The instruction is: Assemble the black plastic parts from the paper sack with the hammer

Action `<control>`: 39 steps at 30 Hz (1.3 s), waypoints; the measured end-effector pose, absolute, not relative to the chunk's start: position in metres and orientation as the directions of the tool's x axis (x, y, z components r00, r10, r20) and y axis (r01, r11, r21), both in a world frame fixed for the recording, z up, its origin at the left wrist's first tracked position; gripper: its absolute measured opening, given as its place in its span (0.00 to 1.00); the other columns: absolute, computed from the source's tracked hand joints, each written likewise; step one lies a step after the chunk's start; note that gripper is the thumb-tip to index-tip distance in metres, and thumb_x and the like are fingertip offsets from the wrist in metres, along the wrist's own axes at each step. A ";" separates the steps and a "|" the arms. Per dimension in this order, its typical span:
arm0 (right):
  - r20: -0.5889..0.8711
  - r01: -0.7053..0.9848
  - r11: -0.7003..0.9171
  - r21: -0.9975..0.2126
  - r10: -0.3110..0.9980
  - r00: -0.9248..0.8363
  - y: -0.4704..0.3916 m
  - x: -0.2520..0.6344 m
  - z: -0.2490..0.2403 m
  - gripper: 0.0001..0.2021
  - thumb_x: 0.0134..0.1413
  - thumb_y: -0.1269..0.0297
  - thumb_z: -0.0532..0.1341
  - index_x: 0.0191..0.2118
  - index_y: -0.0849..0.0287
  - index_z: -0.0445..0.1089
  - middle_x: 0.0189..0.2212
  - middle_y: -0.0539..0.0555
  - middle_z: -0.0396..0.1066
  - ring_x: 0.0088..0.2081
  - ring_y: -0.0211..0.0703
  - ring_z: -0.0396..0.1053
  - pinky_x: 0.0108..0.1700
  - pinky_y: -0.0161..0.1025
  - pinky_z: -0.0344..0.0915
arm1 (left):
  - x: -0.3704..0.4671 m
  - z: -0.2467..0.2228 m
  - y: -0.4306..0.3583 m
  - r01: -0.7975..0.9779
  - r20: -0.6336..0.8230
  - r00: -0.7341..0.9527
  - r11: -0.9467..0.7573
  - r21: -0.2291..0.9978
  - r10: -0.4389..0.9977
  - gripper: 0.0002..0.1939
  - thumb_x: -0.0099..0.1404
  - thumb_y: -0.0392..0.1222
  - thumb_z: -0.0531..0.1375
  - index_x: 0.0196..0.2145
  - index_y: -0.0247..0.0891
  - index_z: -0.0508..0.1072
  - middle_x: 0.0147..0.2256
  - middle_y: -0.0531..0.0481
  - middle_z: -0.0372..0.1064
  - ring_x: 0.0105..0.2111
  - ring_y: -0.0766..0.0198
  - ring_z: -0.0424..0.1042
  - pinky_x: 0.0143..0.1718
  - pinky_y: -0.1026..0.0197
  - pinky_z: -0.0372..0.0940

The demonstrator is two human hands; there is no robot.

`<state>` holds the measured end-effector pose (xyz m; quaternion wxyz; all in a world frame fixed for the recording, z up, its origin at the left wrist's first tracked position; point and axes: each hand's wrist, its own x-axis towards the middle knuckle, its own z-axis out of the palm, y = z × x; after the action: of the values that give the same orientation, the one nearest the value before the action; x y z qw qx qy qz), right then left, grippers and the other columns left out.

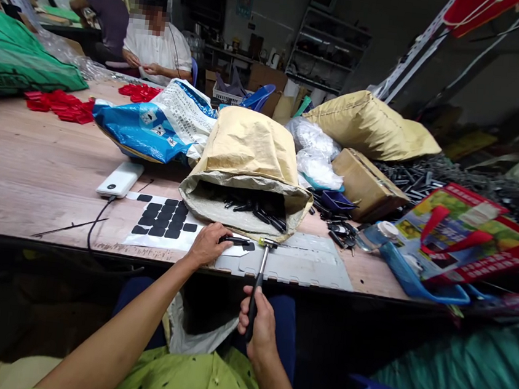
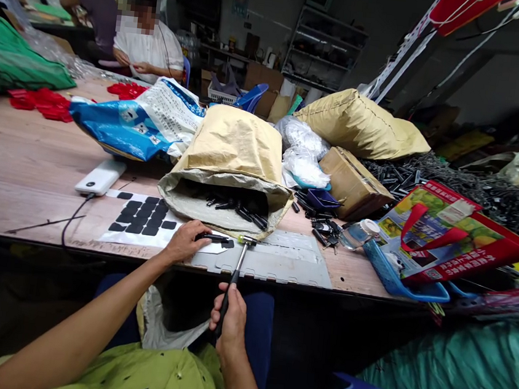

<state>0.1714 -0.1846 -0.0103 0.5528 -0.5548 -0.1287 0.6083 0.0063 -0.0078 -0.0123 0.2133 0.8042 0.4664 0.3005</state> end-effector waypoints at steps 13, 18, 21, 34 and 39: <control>-0.544 -0.560 -0.359 -0.746 0.814 0.204 -0.185 0.173 -0.013 0.32 0.41 0.34 0.69 0.40 0.58 0.69 0.19 0.43 0.63 0.15 0.29 0.53 0.15 0.29 0.49 | 0.004 -0.012 -0.007 0.595 0.289 0.405 -0.490 0.638 0.868 0.11 0.66 0.45 0.60 0.42 0.40 0.78 0.37 0.47 0.71 0.41 0.56 0.68 0.46 0.54 0.62; -0.534 -0.543 -0.361 -0.758 0.822 0.200 -0.186 0.174 -0.013 0.32 0.42 0.33 0.68 0.40 0.58 0.69 0.19 0.42 0.62 0.15 0.29 0.53 0.14 0.29 0.49 | -0.004 0.012 -0.038 0.522 0.279 0.400 -0.467 0.714 0.873 0.12 0.68 0.48 0.57 0.41 0.40 0.76 0.37 0.49 0.71 0.39 0.59 0.68 0.43 0.58 0.61; -0.528 -0.539 -0.356 -0.764 0.824 0.204 -0.186 0.174 -0.013 0.32 0.43 0.34 0.68 0.40 0.59 0.69 0.19 0.42 0.62 0.15 0.29 0.53 0.14 0.29 0.50 | -0.013 0.025 -0.075 0.478 0.129 0.501 -0.398 0.783 0.856 0.14 0.69 0.51 0.56 0.41 0.40 0.76 0.33 0.52 0.72 0.32 0.63 0.67 0.35 0.62 0.60; -0.514 -0.529 -0.353 -0.772 0.836 0.192 -0.187 0.176 -0.014 0.30 0.45 0.33 0.66 0.39 0.58 0.69 0.19 0.42 0.61 0.15 0.28 0.52 0.14 0.28 0.49 | -0.006 -0.052 -0.124 0.892 -0.353 0.376 -0.231 0.389 0.857 0.11 0.66 0.48 0.57 0.37 0.41 0.76 0.39 0.41 0.78 0.41 0.49 0.77 0.37 0.57 0.64; -0.511 -0.511 -0.355 -0.783 0.836 0.202 -0.187 0.176 -0.015 0.31 0.45 0.33 0.66 0.39 0.59 0.69 0.19 0.42 0.61 0.15 0.28 0.51 0.14 0.28 0.49 | 0.009 0.007 -0.099 0.637 -0.319 0.682 -0.321 0.701 0.658 0.13 0.64 0.52 0.60 0.40 0.44 0.78 0.29 0.52 0.77 0.29 0.61 0.74 0.30 0.64 0.61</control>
<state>0.1764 -0.1868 -0.0147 0.5481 -0.5483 -0.1482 0.6140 0.0092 -0.0990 0.0068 0.4250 0.8127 0.3984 0.0122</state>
